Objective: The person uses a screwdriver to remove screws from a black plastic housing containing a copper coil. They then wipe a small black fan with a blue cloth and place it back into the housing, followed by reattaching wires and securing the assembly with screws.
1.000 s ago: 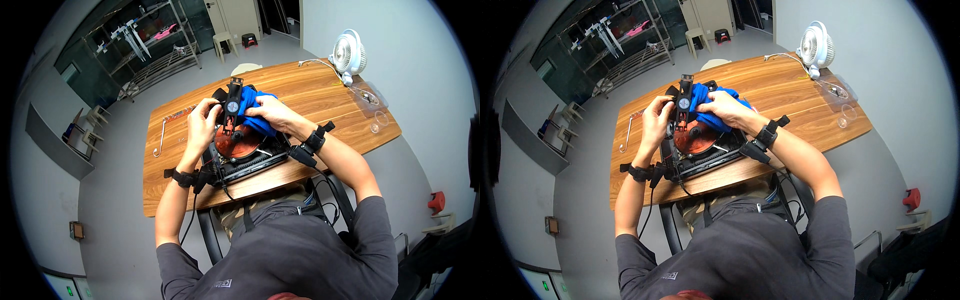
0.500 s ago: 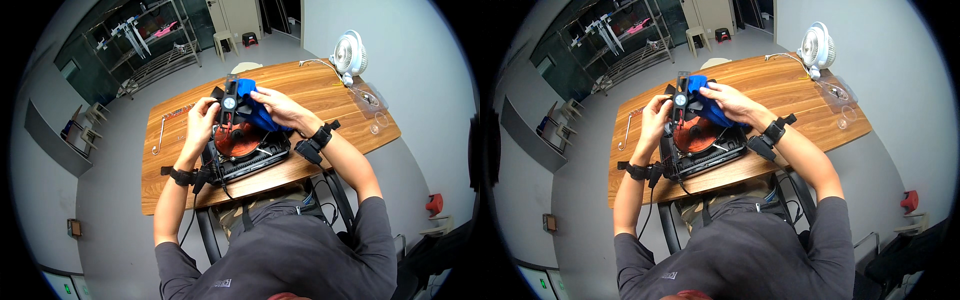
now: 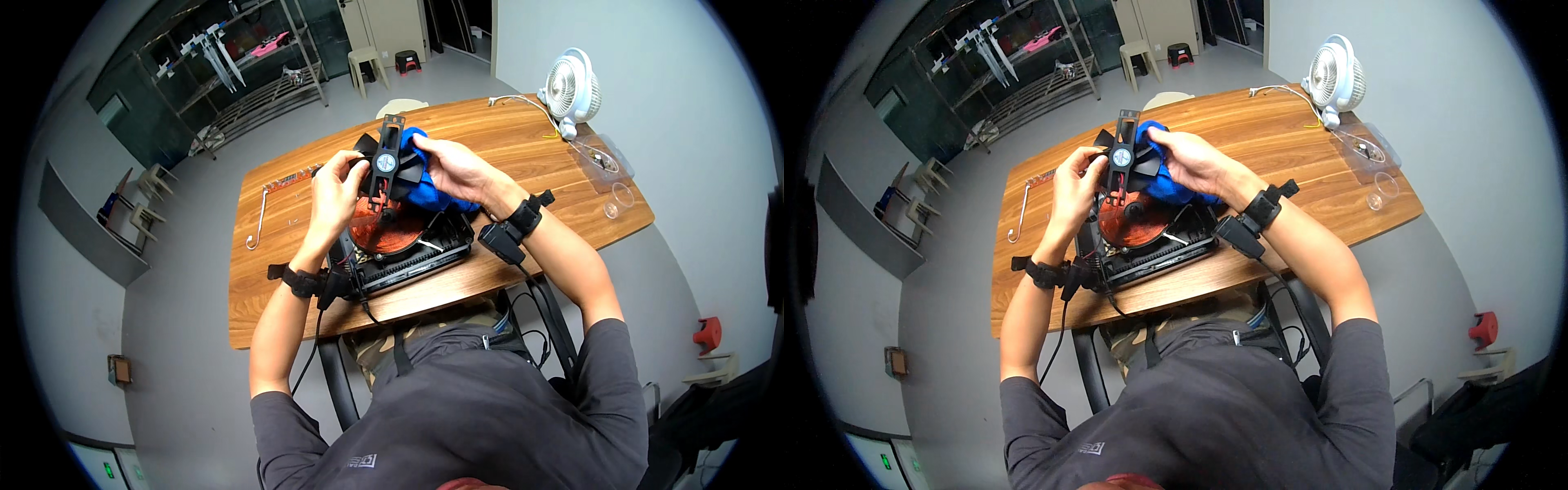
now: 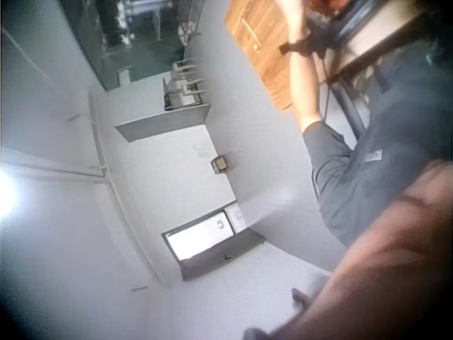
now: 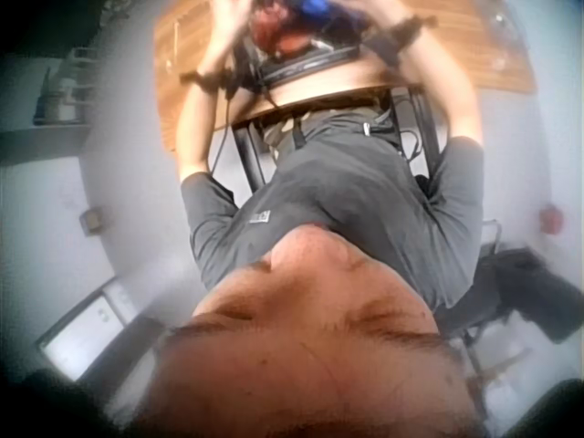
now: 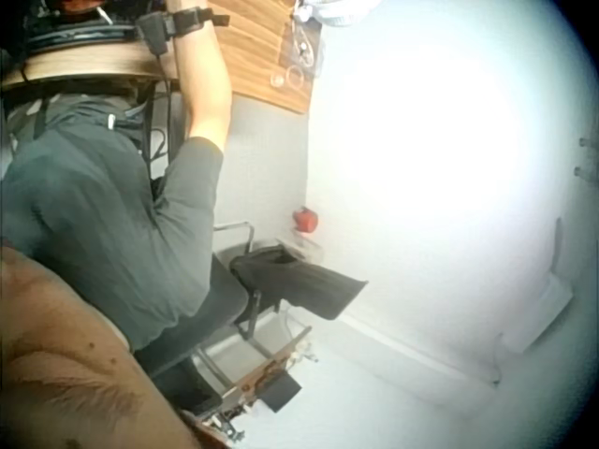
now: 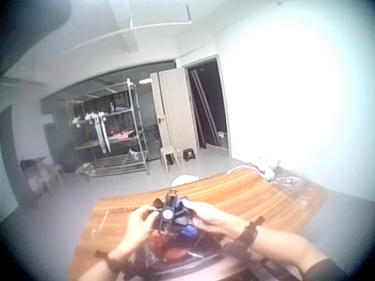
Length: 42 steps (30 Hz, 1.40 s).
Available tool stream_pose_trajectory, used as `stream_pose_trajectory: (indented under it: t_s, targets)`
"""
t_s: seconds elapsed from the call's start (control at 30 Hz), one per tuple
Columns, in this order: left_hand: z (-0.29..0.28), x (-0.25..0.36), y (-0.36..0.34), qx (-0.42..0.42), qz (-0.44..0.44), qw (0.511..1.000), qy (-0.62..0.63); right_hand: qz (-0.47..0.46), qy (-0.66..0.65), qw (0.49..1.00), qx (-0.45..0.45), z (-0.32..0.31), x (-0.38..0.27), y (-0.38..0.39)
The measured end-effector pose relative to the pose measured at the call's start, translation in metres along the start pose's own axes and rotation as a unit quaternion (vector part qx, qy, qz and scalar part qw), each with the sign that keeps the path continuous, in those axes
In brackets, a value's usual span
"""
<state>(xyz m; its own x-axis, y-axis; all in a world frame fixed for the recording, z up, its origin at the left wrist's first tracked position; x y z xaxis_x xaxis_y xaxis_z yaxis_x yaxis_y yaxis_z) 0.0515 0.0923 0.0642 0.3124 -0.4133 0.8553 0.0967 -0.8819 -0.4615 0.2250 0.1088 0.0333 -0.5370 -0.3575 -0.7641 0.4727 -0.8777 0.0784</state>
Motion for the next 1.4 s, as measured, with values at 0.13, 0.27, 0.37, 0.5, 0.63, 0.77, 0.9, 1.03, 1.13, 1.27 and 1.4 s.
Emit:
stream_pose_trajectory:
  t_s: [0.13,0.27,0.37,0.5,0.63,0.77,0.9,1.03,1.13,1.27,1.4]
  targets:
    - [-0.014,-0.008,-0.007,0.002,-0.029,0.999,0.016,-0.047,-0.004,0.998,0.050,-0.034,-0.038,-0.013]
    - [-0.033,-0.016,-0.015,-0.019,-0.019,1.000,-0.006,-0.153,0.037,0.981,0.115,-0.055,-0.125,-0.010]
    - [-0.047,-0.035,-0.022,-0.002,-0.050,0.999,0.013,-0.211,0.086,0.963,0.147,-0.074,-0.187,-0.014]
    - [-0.053,-0.041,-0.032,-0.026,-0.044,0.999,-0.008,-0.294,0.167,0.915,0.218,-0.098,-0.247,-0.014]
    - [-0.060,-0.049,-0.042,-0.022,-0.031,0.996,-0.081,-0.359,0.259,0.836,0.323,-0.117,-0.281,-0.013]
    - [-0.058,-0.063,-0.058,-0.013,0.011,0.992,-0.128,-0.423,0.397,0.703,0.412,-0.167,-0.322,-0.009]
    - [-0.046,-0.066,-0.068,-0.036,0.000,0.990,-0.137,-0.429,0.419,0.693,0.400,-0.186,-0.341,-0.019]
    - [-0.042,-0.079,-0.077,-0.048,-0.010,0.990,-0.130,-0.440,0.423,0.690,0.388,-0.187,-0.357,-0.039]
    - [-0.038,-0.083,-0.083,-0.056,-0.007,0.991,-0.122,-0.446,0.426,0.700,0.360,-0.184,-0.356,-0.054]
    - [-0.047,-0.093,-0.083,-0.054,-0.014,0.991,-0.120,-0.433,0.363,0.769,0.298,-0.141,-0.290,-0.079]
    - [-0.031,-0.089,-0.080,-0.075,-0.017,0.991,-0.111,-0.197,0.707,0.669,0.119,-0.185,-0.223,-0.111]
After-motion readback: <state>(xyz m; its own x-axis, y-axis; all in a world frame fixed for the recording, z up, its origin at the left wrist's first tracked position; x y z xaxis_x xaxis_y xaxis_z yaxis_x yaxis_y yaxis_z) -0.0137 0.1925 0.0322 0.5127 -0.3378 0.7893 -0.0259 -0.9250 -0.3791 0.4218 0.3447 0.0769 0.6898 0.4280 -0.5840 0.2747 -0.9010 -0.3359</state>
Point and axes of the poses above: each hand's wrist, its own y-axis away from the middle knuckle, its own z-axis out of the palm, x = y × z, the point moved 10 cm from there along -y, towards the middle knuckle, and after that the axes turned 9 degrees about x, right-handed, at the moved point
